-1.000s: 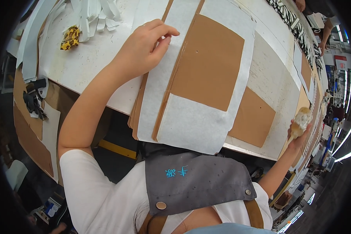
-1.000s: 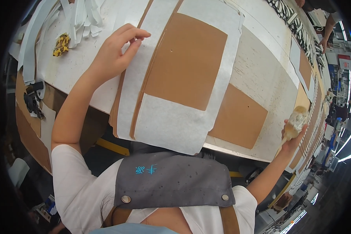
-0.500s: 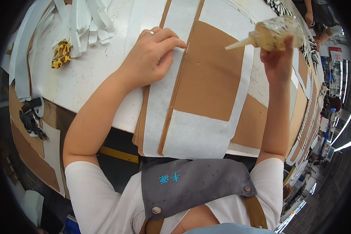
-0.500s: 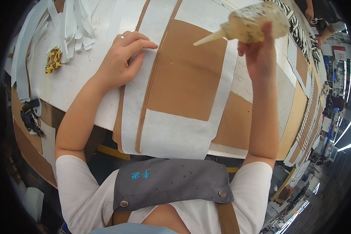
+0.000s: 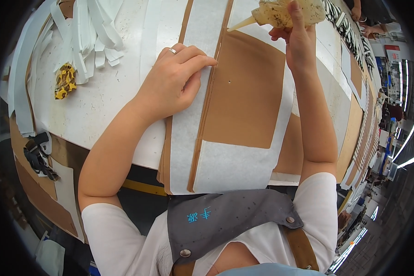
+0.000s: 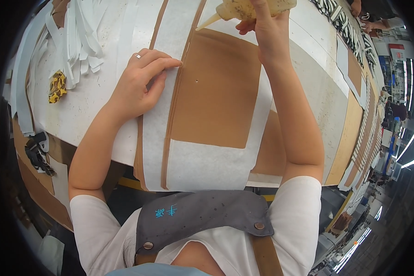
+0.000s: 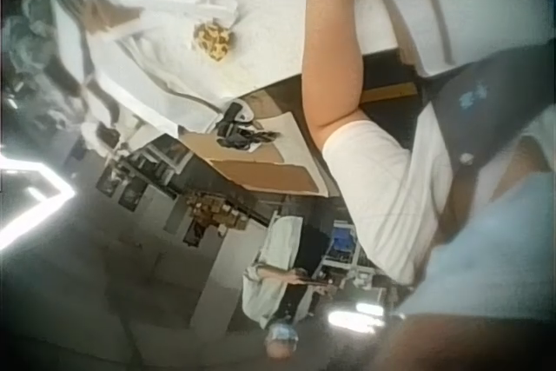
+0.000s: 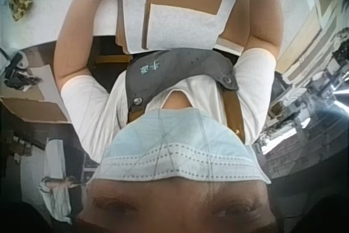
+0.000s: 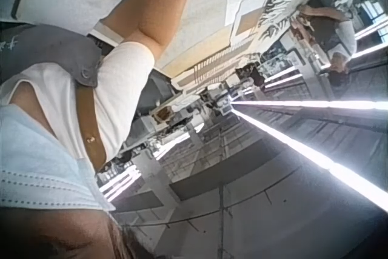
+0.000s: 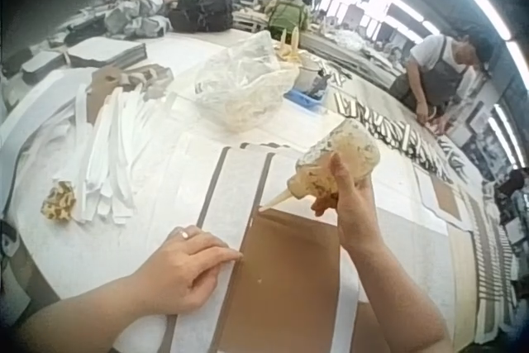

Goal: Applying glue to leather components and assembling them on a workshop table.

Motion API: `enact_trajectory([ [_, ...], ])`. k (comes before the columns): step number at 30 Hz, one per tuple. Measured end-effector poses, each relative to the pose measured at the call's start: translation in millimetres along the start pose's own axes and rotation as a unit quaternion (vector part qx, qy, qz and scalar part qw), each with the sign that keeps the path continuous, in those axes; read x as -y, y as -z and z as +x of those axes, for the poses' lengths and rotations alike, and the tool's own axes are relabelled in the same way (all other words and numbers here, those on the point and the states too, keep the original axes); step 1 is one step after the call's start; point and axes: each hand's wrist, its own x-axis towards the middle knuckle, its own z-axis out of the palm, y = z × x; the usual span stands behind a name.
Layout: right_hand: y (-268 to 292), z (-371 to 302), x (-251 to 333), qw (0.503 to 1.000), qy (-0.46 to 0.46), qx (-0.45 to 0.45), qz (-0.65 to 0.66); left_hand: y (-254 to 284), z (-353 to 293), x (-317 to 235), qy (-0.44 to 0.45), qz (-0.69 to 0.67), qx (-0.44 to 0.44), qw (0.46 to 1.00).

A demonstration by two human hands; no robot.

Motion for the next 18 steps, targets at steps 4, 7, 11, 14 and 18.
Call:
enact_trajectory([
  [4,1,5,-1,1.000,-0.006,0.002,-0.002,-1,1,1,-0.003,-0.003,-0.001,1.000],
  [7,-2,6,-4,1.000,0.011,-0.002,0.002,0,-1,1,0.002,-0.003,0.004,1.000],
  [11,5,9,-11,1.000,0.017,0.016,-0.006,3,-1,0,0.014,-0.017,0.035,0.999],
  [14,8,9,-13,0.999,0.028,0.027,-0.003,0,-1,3,0.009,-0.023,0.032,0.999],
  [18,12,9,-14,1.000,0.006,0.015,0.023,0,-3,4,0.004,-0.016,0.037,0.999],
])
